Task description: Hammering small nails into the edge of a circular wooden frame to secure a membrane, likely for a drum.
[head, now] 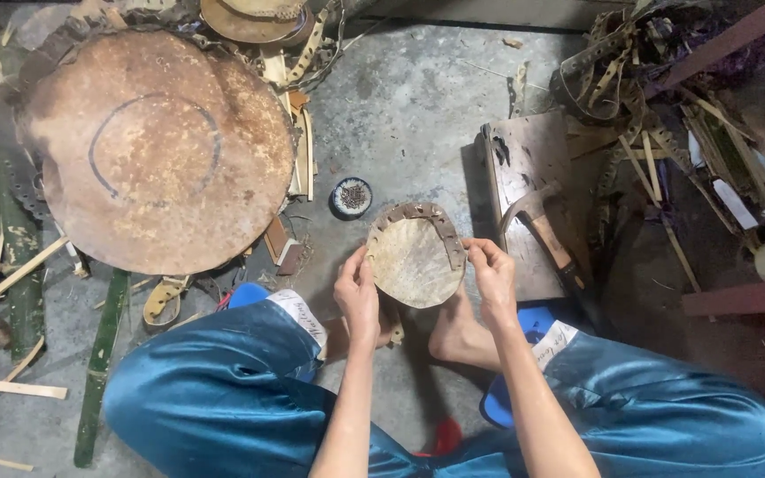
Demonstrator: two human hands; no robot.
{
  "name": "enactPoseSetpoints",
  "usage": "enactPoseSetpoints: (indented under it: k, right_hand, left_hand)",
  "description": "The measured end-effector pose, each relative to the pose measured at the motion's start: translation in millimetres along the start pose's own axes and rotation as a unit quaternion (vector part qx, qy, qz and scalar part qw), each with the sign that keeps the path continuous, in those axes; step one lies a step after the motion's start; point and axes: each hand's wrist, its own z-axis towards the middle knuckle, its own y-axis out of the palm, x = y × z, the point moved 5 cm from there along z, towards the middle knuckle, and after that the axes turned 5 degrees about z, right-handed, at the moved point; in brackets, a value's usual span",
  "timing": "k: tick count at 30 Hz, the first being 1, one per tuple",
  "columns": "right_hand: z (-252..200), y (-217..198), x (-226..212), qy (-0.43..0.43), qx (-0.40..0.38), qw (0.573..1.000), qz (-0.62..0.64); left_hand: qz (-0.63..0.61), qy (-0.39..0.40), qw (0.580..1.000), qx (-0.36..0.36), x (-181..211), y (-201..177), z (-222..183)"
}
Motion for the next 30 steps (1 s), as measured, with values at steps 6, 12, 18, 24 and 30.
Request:
enactPoseSetpoints:
  k: [6, 12, 18, 24, 30]
  right_hand:
    - [-2, -1, 0, -0.023, -0.025, 0.999, -0.013]
    - [-1, 2, 5, -0.039, -0.021, 0.998, -0.052]
    - [-6, -1, 5, -0.116, 0.033, 0.982, -0.148]
    - [-10, 2, 4, -0.150, 0.047, 0.972, -0.177]
    - [-1, -4, -2, -0.111, -0.011, 0.988, -0.108]
  left_hand:
    - [-0.008, 0.005, 1.000, -0.002, -1, 0, 0]
    - [-0.004, 0.017, 1.000, 0.001, -6, 0, 2]
    - [0.025, 0.083, 0.995, 0.039, -14, -1, 3]
    - [0.150, 0.366, 0.916, 0.063, 40, 17, -39]
    - [0.273, 0.469, 0.838, -0.067, 29, 80, -73]
